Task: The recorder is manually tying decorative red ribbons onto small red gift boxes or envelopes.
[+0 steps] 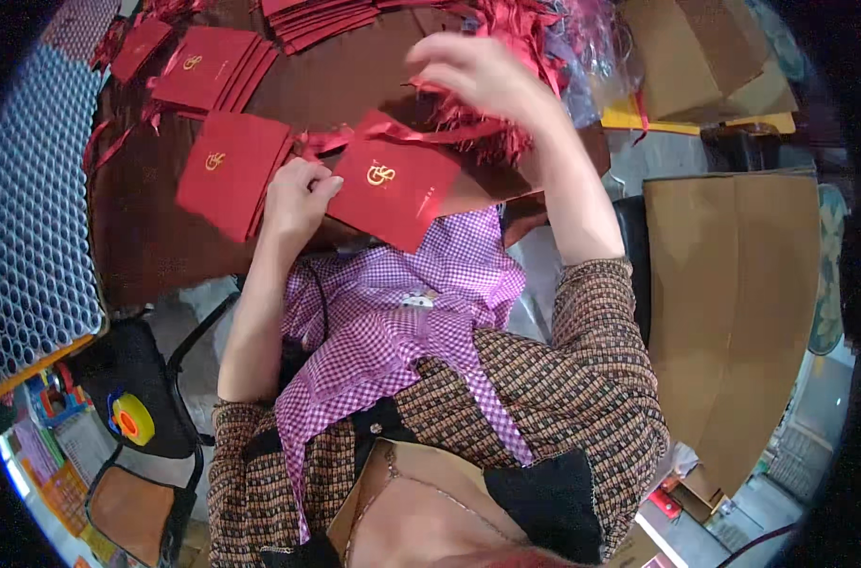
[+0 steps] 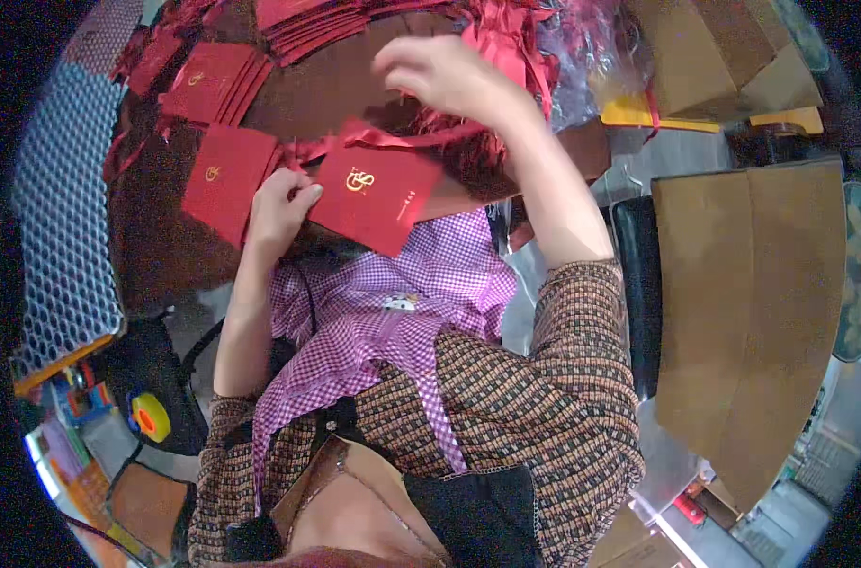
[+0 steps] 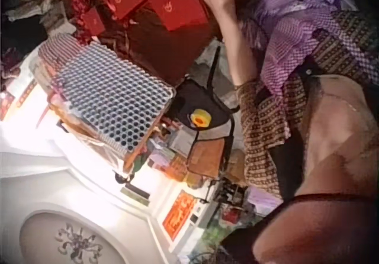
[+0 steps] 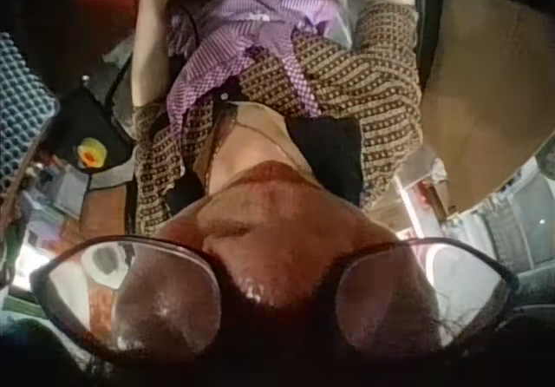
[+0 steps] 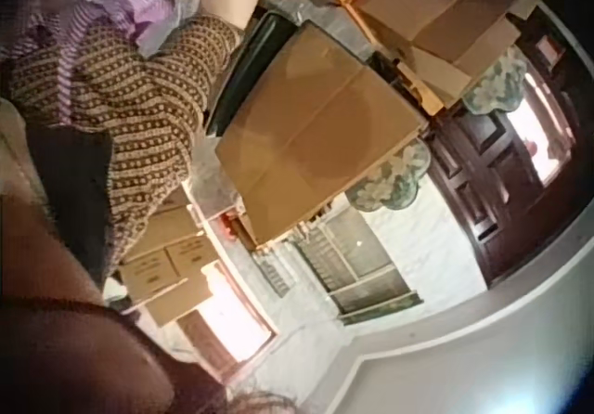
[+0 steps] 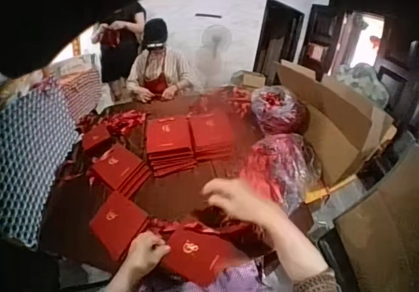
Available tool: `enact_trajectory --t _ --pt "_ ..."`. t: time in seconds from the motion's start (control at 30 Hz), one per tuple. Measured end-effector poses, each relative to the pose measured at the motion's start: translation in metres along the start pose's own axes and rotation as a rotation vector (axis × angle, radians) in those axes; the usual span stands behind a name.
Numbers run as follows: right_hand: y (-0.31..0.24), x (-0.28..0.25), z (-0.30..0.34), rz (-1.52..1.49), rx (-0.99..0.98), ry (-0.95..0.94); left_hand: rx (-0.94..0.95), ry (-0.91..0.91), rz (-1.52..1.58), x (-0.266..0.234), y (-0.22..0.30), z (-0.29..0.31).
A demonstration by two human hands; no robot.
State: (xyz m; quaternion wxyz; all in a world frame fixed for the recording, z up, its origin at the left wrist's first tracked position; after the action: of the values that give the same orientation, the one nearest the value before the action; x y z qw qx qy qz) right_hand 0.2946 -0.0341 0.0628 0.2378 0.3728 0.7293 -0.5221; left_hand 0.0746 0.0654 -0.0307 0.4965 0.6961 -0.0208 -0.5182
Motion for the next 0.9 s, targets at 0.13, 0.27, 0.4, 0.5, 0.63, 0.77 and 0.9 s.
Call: enact_trajectory --t 0.13,0.27,0.4,0.5,0.63,0.77,0.9 --pt "0.032 -0.066 0.046 0.135 0.175 0.142 -0.066 -0.043 0.0 0.001 0.009 0.001" --pt "0.028 -0.053 0.08 0.119 0.23 0.01 -0.122 -0.036 0.043 0.003 0.001 0.001" --pt "0.013 -0.02 0.096 0.326 0.129 0.004 -0.21 -0.076 0.141 0.009 -0.011 0.001" --pt "0.023 -0.01 0.107 0.434 0.114 0.057 -0.178 -0.063 0.118 0.009 -0.008 0.001" --pt "0.024 -0.03 0.119 0.106 0.297 0.235 -0.109 -0.053 0.258 0.018 -0.017 0.002" --pt "0.012 -0.034 0.117 -0.237 0.455 0.373 -0.141 -0.03 0.209 0.019 -0.016 0.005" --pt "0.009 -0.028 0.119 -0.585 0.416 0.478 -0.202 -0.057 0.172 0.014 -0.013 0.006"
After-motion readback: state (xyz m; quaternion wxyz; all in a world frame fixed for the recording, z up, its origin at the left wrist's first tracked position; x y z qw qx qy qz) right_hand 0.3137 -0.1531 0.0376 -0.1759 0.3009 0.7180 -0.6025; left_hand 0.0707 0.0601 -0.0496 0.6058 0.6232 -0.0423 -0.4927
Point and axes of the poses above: each hand's wrist, its own z-axis away from the middle knuckle, its own x-axis out of the palm, y = z × x, the point moved 6 cm from there along -z, towards the middle knuckle, and after that the axes turned 8 degrees about -x, right-handed, at the moved point
